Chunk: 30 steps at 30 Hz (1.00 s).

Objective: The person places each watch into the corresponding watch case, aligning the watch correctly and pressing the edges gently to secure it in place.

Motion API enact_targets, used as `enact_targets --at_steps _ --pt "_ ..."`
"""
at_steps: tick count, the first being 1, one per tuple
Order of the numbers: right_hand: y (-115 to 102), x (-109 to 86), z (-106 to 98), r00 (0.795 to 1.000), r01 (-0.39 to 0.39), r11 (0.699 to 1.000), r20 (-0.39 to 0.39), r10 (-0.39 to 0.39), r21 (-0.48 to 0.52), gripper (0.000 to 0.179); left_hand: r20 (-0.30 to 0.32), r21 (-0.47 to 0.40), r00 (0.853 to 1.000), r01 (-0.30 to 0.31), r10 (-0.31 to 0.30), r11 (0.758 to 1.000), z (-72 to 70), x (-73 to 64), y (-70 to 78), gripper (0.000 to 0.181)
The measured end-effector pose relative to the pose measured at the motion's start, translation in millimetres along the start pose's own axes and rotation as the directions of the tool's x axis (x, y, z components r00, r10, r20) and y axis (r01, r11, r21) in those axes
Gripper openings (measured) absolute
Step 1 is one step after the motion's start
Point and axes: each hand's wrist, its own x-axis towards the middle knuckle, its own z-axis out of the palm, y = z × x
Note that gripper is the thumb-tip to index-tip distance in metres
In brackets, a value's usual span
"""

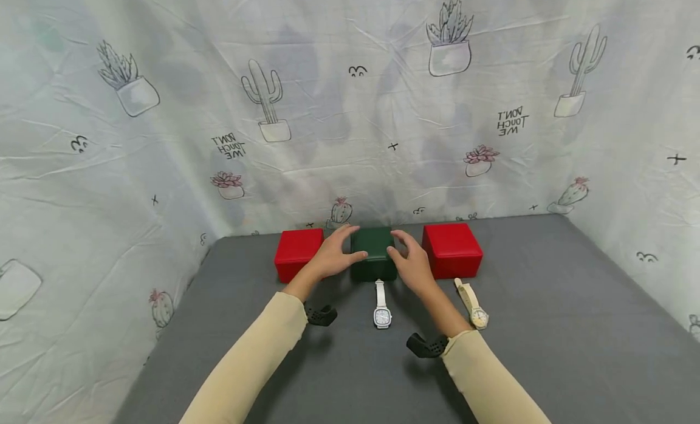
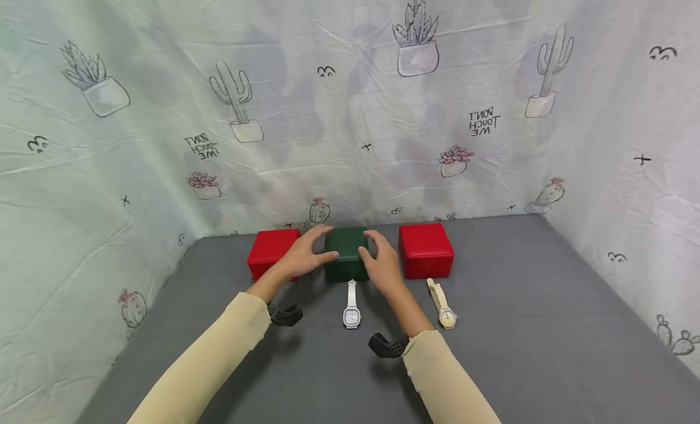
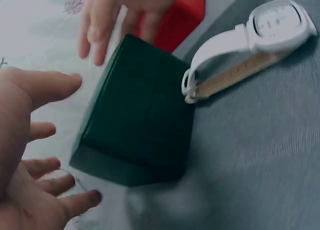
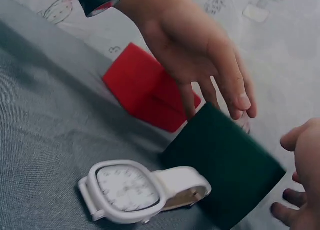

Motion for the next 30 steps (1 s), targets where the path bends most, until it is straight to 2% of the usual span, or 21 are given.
enact_targets --at_steps 4,7,10,16,19,22,26,30 --pt "15.9 -0.2 5.2 0.992 -0.09 0.996 0.086 0.09 -0.005 0.065 0.05 -0.111 0.997 0.061 -0.056 0.992 12.9 4.2 -1.8 0.078" --pt "22.2 -1.1 7.2 0.983 -0.122 0.992 0.14 0.117 0.03 0.078 0.079 -0.199 0.994 0.086 -0.072 0.976 18.1 4.6 -3.8 0.086" --pt "24.4 -2.1 7.8 0.985 -0.086 0.996 0.15 0.081 0.023 0.084 0.086 -0.242 0.994 0.087 -0.068 0.966 19.9 4.2 -5.8 0.092" --pt "24.9 0.3 10.2 0.995 0.023 0.996 0.101 -0.014 -0.083 0.077 0.068 -0.301 0.994 0.106 -0.09 0.948 18.5 3.0 -8.9 0.097" --pt "23.3 2.9 10.5 0.996 0.031 0.993 0.088 -0.021 -0.114 0.076 0.045 -0.367 0.993 0.116 -0.107 0.923 15.7 3.5 -8.7 0.097" --pt "23.6 5.0 10.1 0.995 0.024 0.994 0.094 -0.014 -0.104 0.075 0.023 -0.409 0.991 0.133 -0.135 0.903 14.2 5.7 -6.8 0.093" --pt "25.9 5.2 10.0 0.997 -0.006 0.999 0.08 0.009 -0.036 0.067 0.02 -0.45 0.975 0.207 -0.222 0.869 13.0 7.1 0.1 0.089" --pt "28.1 1.1 14.0 0.997 -0.071 0.994 0.029 0.069 0.083 0.061 -0.013 -0.497 0.948 0.27 -0.319 0.824 17.5 10.9 2.1 0.088"
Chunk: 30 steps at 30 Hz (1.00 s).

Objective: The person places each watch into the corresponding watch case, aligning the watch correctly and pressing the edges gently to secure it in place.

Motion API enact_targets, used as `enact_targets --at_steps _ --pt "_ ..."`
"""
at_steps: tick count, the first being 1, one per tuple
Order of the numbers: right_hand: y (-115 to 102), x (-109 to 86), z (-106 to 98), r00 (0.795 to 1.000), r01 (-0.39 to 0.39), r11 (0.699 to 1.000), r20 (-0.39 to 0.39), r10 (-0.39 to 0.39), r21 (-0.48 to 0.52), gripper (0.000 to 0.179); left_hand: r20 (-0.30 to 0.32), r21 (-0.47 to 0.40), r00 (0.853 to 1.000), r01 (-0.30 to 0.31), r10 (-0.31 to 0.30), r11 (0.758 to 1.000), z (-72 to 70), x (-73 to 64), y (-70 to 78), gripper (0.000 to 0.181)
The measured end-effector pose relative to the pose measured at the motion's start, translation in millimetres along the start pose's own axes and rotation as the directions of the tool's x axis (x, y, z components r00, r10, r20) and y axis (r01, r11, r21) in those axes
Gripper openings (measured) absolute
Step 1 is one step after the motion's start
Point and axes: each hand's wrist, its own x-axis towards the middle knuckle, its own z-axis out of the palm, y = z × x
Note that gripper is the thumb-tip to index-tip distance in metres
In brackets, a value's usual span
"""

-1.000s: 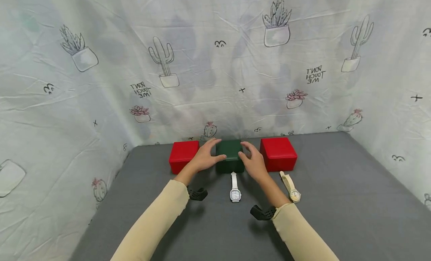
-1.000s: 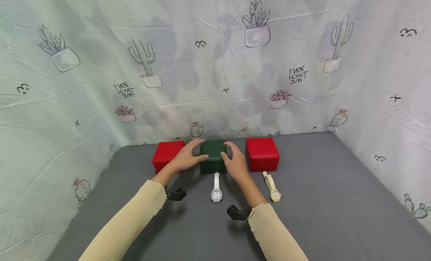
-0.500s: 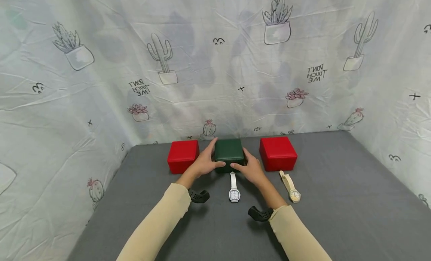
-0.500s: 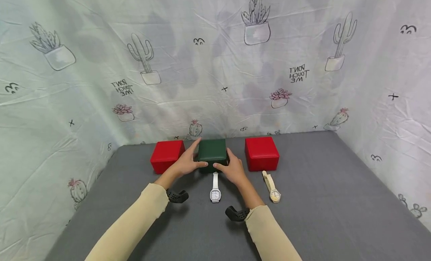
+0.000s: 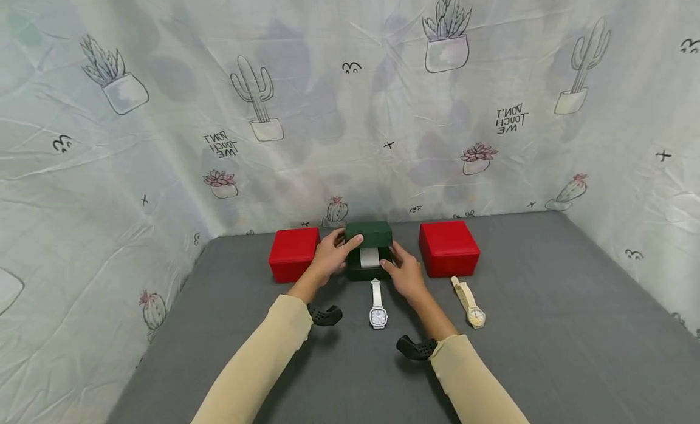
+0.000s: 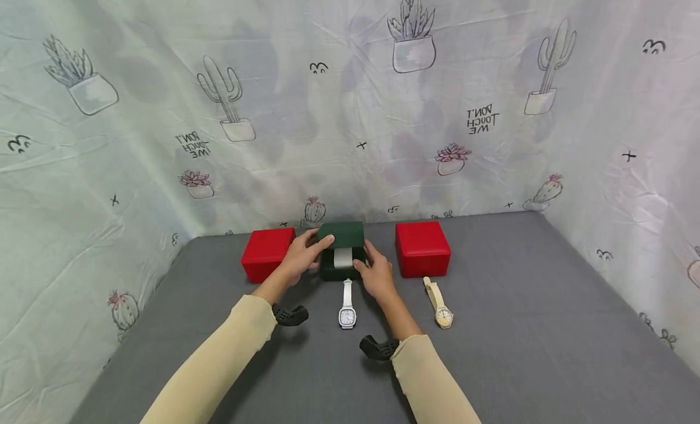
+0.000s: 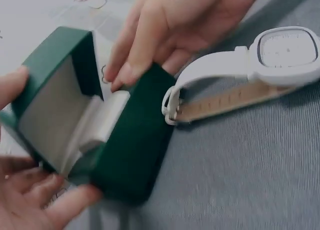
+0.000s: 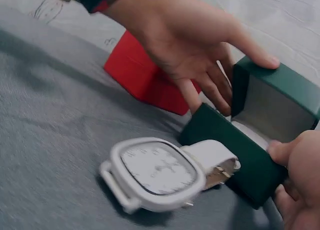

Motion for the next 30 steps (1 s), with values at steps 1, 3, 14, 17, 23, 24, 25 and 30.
enact_targets --at_steps 1,3,14,17,23,24,25,30 --pt "0.7 -0.7 1.8 1.0 -0.012 0.999 -0.017 0.013 0.039 0.061 -0.028 0.006 0.999 0.016 -0.016 1.0 1.8 1.0 1.3 0.089" --pt "2.6 -1.3 5.8 0.999 -0.02 0.995 -0.045 0.025 0.094 0.061 -0.1 0.02 0.994 0.038 -0.036 0.999 6.0 6.6 2.1 0.094" --pt "3.2 -0.2 11.0 0.995 -0.033 0.985 -0.09 0.049 0.17 0.059 -0.082 -0.026 0.982 0.171 -0.173 0.985 3.8 19.8 23.4 0.1" --pt "3.6 -1.0 11.4 0.996 -0.023 0.989 -0.08 0.035 0.145 0.059 -0.031 -0.025 0.982 0.186 -0.186 0.982 2.1 20.6 22.1 0.106" --pt "5.1 -2.1 12.5 0.994 -0.033 0.986 -0.093 0.049 0.165 0.06 -0.089 0.05 0.99 0.114 -0.109 0.992 10.1 10.3 15.4 0.085" --pt "5.5 -1.6 12.4 0.994 -0.03 0.986 -0.098 0.046 0.163 0.059 -0.116 0.085 0.991 0.079 -0.069 0.993 12.1 8.0 14.4 0.077" --pt "5.6 -1.1 12.3 0.994 -0.03 0.986 -0.103 0.047 0.165 0.06 -0.139 0.139 0.99 0.042 -0.023 0.989 13.9 6.1 13.9 0.07" --pt "4.9 0.1 12.2 0.991 -0.039 0.982 -0.115 0.061 0.185 0.06 -0.052 0.539 0.975 -0.153 0.214 0.828 17.4 4.4 15.7 0.05"
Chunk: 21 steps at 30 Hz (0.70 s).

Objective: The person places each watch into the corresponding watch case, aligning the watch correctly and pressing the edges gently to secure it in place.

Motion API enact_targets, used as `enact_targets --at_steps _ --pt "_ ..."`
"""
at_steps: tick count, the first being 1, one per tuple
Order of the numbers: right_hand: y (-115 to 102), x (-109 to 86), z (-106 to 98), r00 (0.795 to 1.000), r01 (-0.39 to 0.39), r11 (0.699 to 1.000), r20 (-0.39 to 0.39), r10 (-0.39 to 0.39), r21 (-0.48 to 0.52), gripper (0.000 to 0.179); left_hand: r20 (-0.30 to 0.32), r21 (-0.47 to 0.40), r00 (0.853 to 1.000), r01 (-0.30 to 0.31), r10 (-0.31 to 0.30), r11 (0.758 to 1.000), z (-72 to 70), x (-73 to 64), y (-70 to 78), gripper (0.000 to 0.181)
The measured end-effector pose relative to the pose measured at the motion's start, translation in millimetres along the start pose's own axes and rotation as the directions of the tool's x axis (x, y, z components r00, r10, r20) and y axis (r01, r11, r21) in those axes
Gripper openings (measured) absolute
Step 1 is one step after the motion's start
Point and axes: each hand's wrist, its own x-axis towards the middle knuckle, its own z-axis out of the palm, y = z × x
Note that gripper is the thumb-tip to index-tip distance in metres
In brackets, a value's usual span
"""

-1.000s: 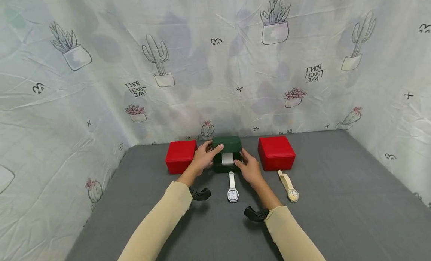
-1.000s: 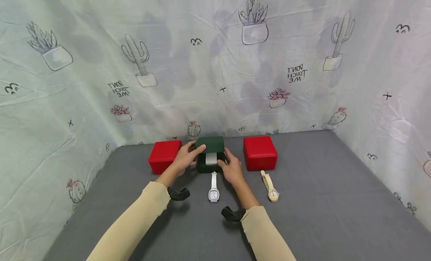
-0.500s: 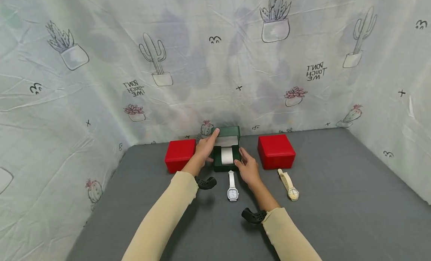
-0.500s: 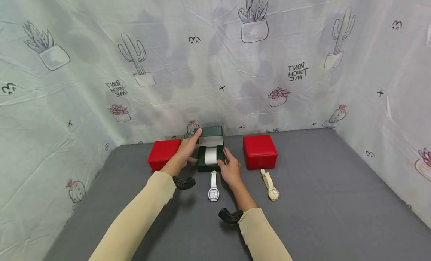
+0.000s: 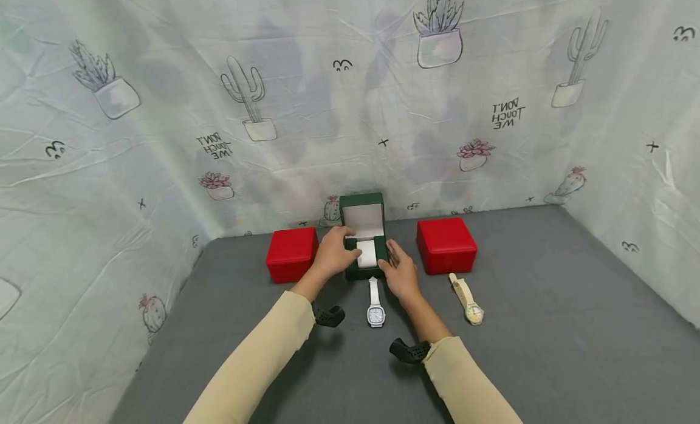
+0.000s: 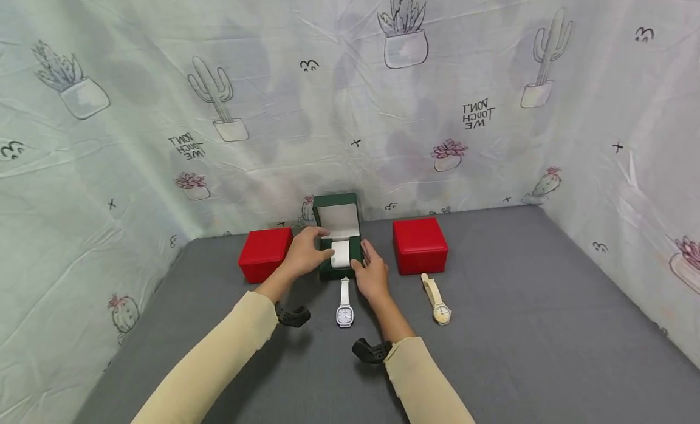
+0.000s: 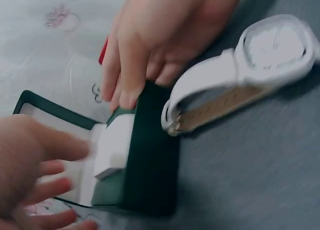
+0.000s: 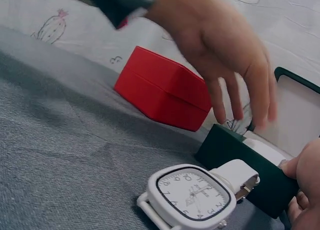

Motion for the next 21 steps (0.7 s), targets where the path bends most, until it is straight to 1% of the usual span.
enact_targets --at_steps 2,3,5,6,9,12,14,16,17,19,21 --pt "-0.6 -0.8 0.8 1.0 -0.01 1.0 -0.004 0.01 0.005 0.061 0.076 0.132 0.995 -0.08 0.07 0.988 0.2 3.8 0.4 0.051" --pt "-0.6 -1.2 1.6 1.0 -0.012 1.0 -0.003 0.012 0.001 0.061 0.119 0.175 0.989 -0.107 0.087 0.979 0.2 5.8 0.6 0.053" --pt "-0.4 -2.2 3.6 1.0 -0.014 1.0 0.002 0.014 -0.004 0.061 0.192 0.234 0.978 -0.131 0.086 0.963 0.2 9.4 1.7 0.057" --pt "-1.0 -2.9 4.5 1.0 -0.016 1.0 0.003 0.016 -0.004 0.061 0.22 0.253 0.973 -0.13 0.074 0.959 0.1 10.5 2.5 0.058" --pt "-1.5 -4.1 7.1 1.0 -0.013 1.0 0.004 0.013 -0.013 0.06 0.262 0.29 0.964 -0.111 0.032 0.951 -0.1 12.5 6.0 0.062" --pt "-3.2 -4.2 8.2 1.0 -0.014 1.0 -0.012 0.013 -0.011 0.06 0.277 0.309 0.961 -0.102 0.013 0.946 -0.3 13.8 9.0 0.064" --pt "-3.0 -3.7 8.3 1.0 -0.011 1.0 -0.015 0.011 -0.015 0.06 0.28 0.312 0.959 -0.121 0.031 0.942 -0.3 14.6 9.4 0.065" --pt "-2.5 -3.1 7.8 1.0 -0.015 1.0 -0.019 0.015 -0.014 0.06 0.281 0.305 0.957 -0.164 0.076 0.938 -0.6 15.3 8.1 0.064" --pt "-2.1 -2.8 7.2 1.0 -0.017 1.0 -0.02 0.017 -0.013 0.06 0.275 0.287 0.956 -0.183 0.102 0.94 -1.0 15.6 7.2 0.064" --pt "-0.9 -1.9 5.7 1.0 -0.016 1.0 -0.026 0.016 -0.017 0.06 0.245 0.233 0.957 -0.211 0.153 0.949 -3.2 15.4 5.7 0.063" --pt "0.2 -0.9 3.9 0.999 -0.017 1.0 -0.035 0.016 -0.017 0.059 0.201 0.157 0.961 -0.224 0.191 0.962 -6.6 14.0 5.1 0.063"
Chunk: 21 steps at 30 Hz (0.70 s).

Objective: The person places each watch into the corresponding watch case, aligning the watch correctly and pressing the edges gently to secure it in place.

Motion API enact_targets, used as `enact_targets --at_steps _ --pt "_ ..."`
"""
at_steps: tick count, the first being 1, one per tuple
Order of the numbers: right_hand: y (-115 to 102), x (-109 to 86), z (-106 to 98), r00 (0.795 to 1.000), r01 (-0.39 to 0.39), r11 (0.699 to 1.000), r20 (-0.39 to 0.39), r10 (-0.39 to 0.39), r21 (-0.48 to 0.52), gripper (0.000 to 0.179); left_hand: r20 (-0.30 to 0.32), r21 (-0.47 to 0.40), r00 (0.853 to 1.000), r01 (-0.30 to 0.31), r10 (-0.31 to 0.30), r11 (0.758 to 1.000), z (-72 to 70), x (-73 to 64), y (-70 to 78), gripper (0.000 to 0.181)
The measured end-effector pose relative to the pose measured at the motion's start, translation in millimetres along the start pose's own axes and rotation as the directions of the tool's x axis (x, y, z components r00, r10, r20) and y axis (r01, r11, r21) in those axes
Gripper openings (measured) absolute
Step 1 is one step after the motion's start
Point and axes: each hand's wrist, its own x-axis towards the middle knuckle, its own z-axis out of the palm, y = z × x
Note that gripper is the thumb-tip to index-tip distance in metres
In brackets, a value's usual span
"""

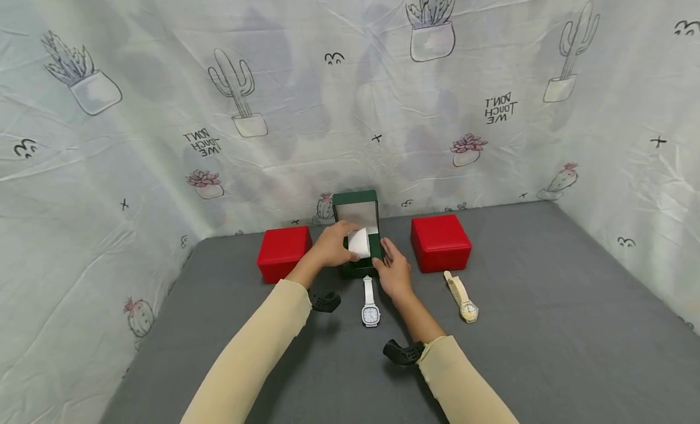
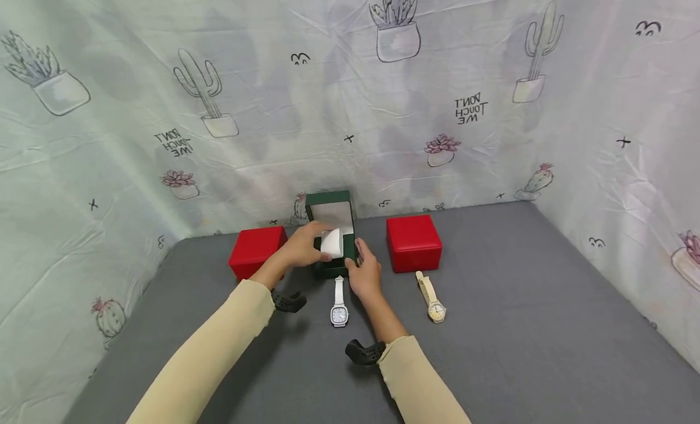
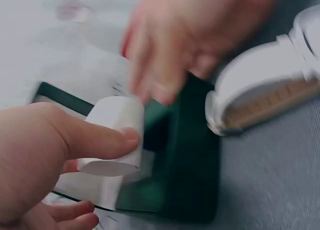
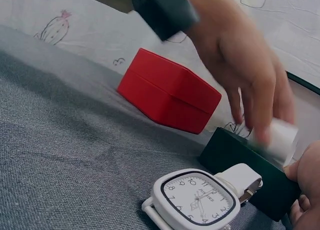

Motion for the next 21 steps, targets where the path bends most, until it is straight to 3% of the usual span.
enact_targets --at_steps 3,5,7,11,13,17,21 --pt "-1.6 0.3 0.2 1.0 0.002 1.0 -0.002 -0.002 0.001 0.059 -0.081 -0.136 0.997 -0.022 0.011 0.99 -6.6 -10.0 -2.4 0.063" --pt "-2.1 0.6 0.4 1.0 0.0 1.0 0.001 0.0 0.004 0.059 -0.109 -0.248 0.994 -0.03 0.003 0.968 -7.2 -19.0 -5.0 0.064" --pt "-2.0 1.5 0.9 1.0 -0.007 1.0 0.008 0.007 0.021 0.06 -0.127 -0.372 0.992 -0.029 -0.02 0.928 -4.1 -29.7 -9.1 0.066" --pt "-2.0 3.8 0.4 1.0 -0.005 0.998 0.027 0.003 0.067 0.06 -0.122 -0.582 0.988 0.002 -0.09 0.813 5.4 -51.5 -17.5 0.07" --pt "-2.9 4.1 -2.3 1.0 0.002 0.997 0.03 -0.004 0.077 0.059 -0.112 -0.634 0.988 0.013 -0.108 0.774 9.5 -61.2 -20.6 0.07" --pt "-7.8 2.2 -14.7 0.999 0.039 0.999 -0.01 -0.039 0.004 0.051 -0.086 -0.708 0.989 0.024 -0.12 0.706 15.6 -76.6 -26.2 0.066" --pt "-17.2 -4.5 -31.9 0.992 0.122 0.988 -0.025 -0.124 -0.094 0.039 -0.05 -0.753 0.991 0.044 -0.124 0.656 18.2 -89.4 -33.2 0.063"
